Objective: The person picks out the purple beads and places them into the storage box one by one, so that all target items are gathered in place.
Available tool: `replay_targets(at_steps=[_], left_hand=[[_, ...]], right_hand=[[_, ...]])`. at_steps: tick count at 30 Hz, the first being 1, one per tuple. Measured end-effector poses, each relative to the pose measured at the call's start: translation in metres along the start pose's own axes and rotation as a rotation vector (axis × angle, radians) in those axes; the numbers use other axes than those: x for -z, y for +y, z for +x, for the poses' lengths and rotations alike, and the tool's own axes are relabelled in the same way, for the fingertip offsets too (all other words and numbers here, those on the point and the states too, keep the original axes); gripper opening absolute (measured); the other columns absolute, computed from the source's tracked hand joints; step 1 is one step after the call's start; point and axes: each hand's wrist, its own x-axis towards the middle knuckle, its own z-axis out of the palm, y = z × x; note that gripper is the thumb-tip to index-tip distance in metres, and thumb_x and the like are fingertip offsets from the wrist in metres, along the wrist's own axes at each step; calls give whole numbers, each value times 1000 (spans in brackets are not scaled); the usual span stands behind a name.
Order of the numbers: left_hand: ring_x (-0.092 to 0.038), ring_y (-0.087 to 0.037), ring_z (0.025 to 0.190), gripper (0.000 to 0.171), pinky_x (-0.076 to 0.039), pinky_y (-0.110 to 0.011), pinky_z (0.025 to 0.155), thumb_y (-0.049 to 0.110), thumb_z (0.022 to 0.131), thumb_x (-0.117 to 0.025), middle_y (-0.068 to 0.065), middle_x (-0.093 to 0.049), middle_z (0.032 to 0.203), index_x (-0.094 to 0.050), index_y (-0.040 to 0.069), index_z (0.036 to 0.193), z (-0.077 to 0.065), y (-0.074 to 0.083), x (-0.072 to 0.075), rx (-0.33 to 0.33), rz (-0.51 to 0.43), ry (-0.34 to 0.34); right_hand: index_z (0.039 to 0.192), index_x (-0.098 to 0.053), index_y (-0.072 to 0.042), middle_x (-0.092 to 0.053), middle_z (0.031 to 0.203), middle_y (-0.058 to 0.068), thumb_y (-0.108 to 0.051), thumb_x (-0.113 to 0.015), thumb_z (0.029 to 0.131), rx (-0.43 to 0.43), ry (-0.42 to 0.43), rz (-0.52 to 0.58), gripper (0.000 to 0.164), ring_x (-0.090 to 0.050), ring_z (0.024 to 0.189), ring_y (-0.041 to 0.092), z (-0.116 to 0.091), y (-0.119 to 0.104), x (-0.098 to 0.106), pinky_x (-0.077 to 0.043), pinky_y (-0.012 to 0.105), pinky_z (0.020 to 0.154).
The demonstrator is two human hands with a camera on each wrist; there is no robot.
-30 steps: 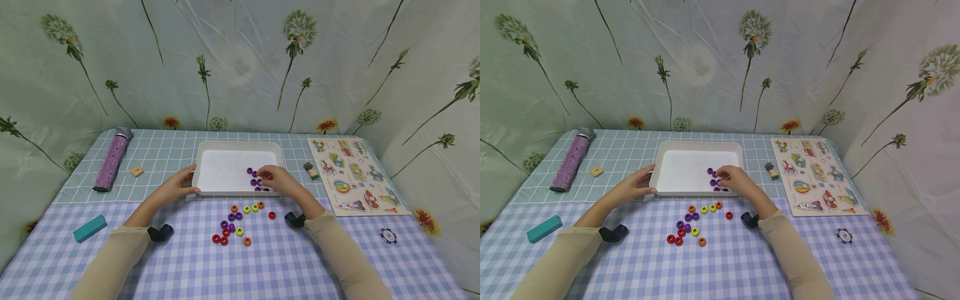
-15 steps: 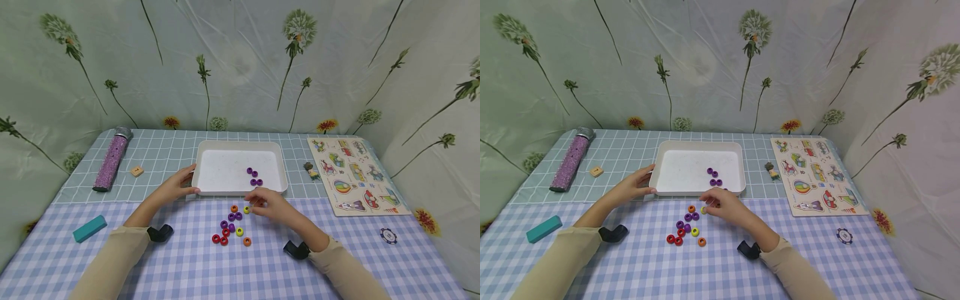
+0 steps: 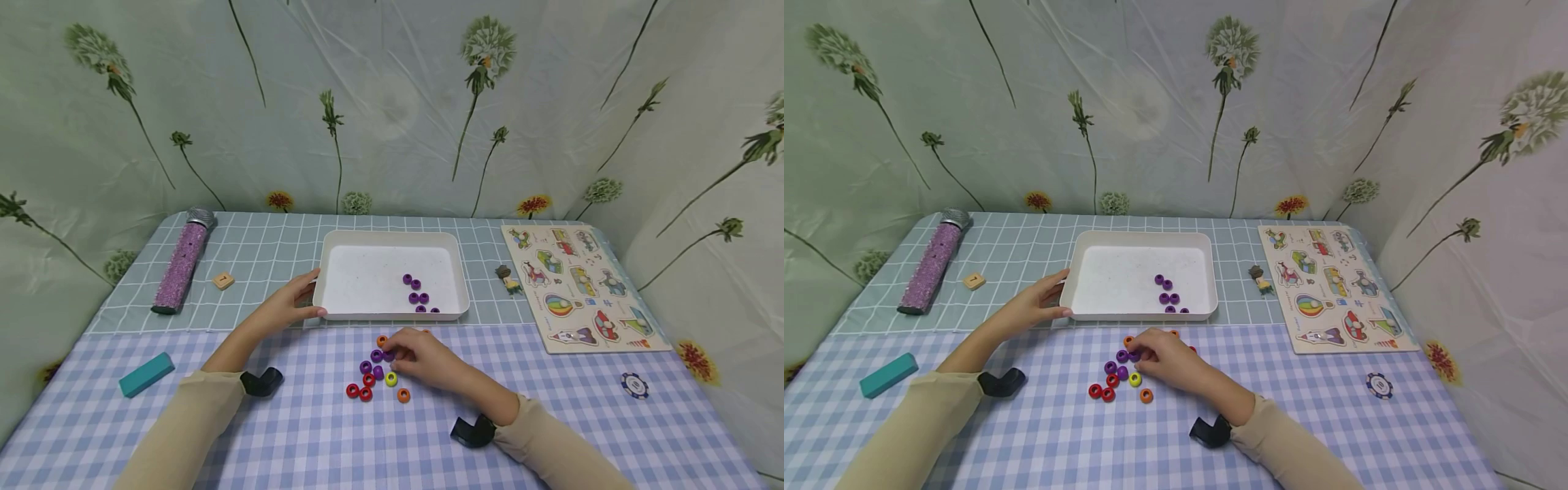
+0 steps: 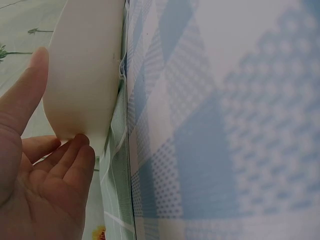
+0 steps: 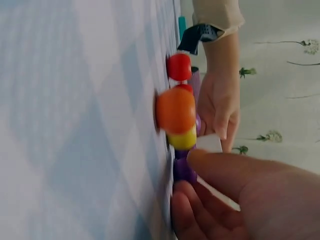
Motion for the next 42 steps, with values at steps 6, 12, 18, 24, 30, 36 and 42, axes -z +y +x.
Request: replay_targets(at_steps=[6,12,18,24,30,36,42], left_hand=[[-23,-32,117,87,-29,-40,90,28,68,-65,-17,-14,134,-11,3,133,0,0,0,17,1,-1],[-23,-31,118,87,-29,-39,90,28,68,-65,-17,-13,134,-11,3,133,0,-1,1,7,-4,-2],[-24,-31,117,87,-30,-39,90,28,68,-65,-16,-14,134,-12,4,133,-1,-1,0,4,-8,3],[-24,-28,118,87,-29,-37,91,30,68,-64,-14,-14,134,-12,7,133,-1,-3,0,11,-11,-2],[-23,-27,118,86,-29,-37,91,30,69,-64,-13,-13,135,-11,7,133,0,-4,0,10,-27,-9],[-23,-26,119,87,-29,-37,91,32,68,-64,-11,-13,135,-11,9,133,0,-3,1,32,-4,-3],[-24,-27,118,87,-30,-37,90,32,68,-64,-12,-13,135,-11,8,133,0,-3,0,32,1,-5]], right_hand=[[94,-59,-12,-52,86,-6,-12,-60,75,-14,17,-36,19,-47,68,2,1,-1,-3,-42,16,58],[95,-59,-15,-53,85,-8,-13,-60,76,-4,67,33,20,-49,71,5,2,-3,10,-43,18,61],[97,-57,-7,-54,90,-3,-8,-59,76,59,202,67,21,-52,76,9,11,2,39,-45,21,66],[95,-57,-7,-54,91,1,-10,-59,77,-60,312,27,19,-51,75,10,26,27,63,-46,22,67],[96,-57,-12,-54,93,-1,-8,-59,77,-245,261,-48,20,-50,79,13,40,42,69,-45,26,71],[94,-58,-11,-56,89,0,-9,-58,77,-296,200,-122,17,-50,79,13,50,45,67,-44,26,70],[94,-58,-9,-56,86,1,-12,-59,77,-284,178,-132,18,-50,77,13,51,45,67,-44,25,68]])
